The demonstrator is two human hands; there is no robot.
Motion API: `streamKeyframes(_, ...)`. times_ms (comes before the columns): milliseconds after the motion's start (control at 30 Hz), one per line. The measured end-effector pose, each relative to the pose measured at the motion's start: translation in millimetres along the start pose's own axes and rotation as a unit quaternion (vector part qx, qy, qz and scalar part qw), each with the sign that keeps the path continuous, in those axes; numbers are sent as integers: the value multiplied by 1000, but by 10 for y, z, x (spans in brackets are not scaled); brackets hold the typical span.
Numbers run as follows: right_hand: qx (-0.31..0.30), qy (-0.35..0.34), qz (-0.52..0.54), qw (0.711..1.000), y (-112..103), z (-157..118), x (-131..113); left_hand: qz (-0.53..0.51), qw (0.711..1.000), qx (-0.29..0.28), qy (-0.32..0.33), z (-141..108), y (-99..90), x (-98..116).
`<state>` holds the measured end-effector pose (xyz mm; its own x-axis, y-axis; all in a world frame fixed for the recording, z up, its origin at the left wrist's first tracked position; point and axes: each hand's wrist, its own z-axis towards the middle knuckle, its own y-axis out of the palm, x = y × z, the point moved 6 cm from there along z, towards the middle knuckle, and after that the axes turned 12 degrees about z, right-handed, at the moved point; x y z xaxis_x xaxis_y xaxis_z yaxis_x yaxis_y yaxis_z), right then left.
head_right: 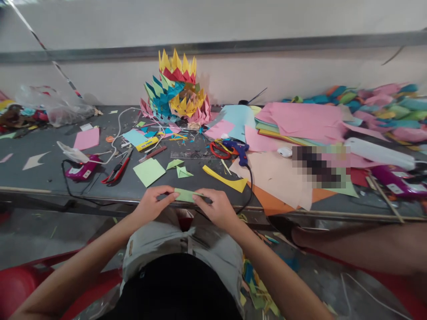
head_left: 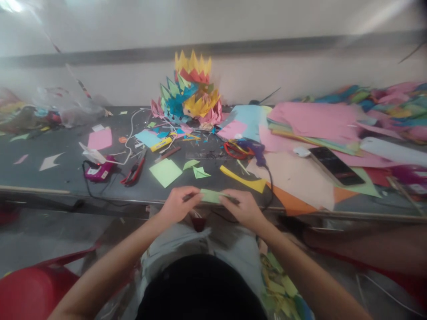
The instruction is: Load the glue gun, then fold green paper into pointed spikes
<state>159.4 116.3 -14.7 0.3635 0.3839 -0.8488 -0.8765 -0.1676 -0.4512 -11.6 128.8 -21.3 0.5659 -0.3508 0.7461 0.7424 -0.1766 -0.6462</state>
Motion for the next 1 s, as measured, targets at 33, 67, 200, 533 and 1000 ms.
streamKeyframes(33, -4, 31, 32, 999, -5, 2, -21, -37, 999, -4, -20, 11, -2, -1)
streamKeyframes(67, -8, 56, 61, 997, -3, 4, -39, -77, 996, -11, -36, 20, 6, -2)
streamKeyframes(200, 2, 85, 122, 989, 2, 32, -67, -184, 980, -22, -69, 46, 53, -11)
streamKeyframes(533, 4, 102, 123, 987, 0, 186, 9, -106, 991, 61, -58, 269, -62, -152)
streamKeyframes(1000, 122, 175, 217, 953, 122, 160, 264, -343, 914, 88, -200, 311, 166, -213)
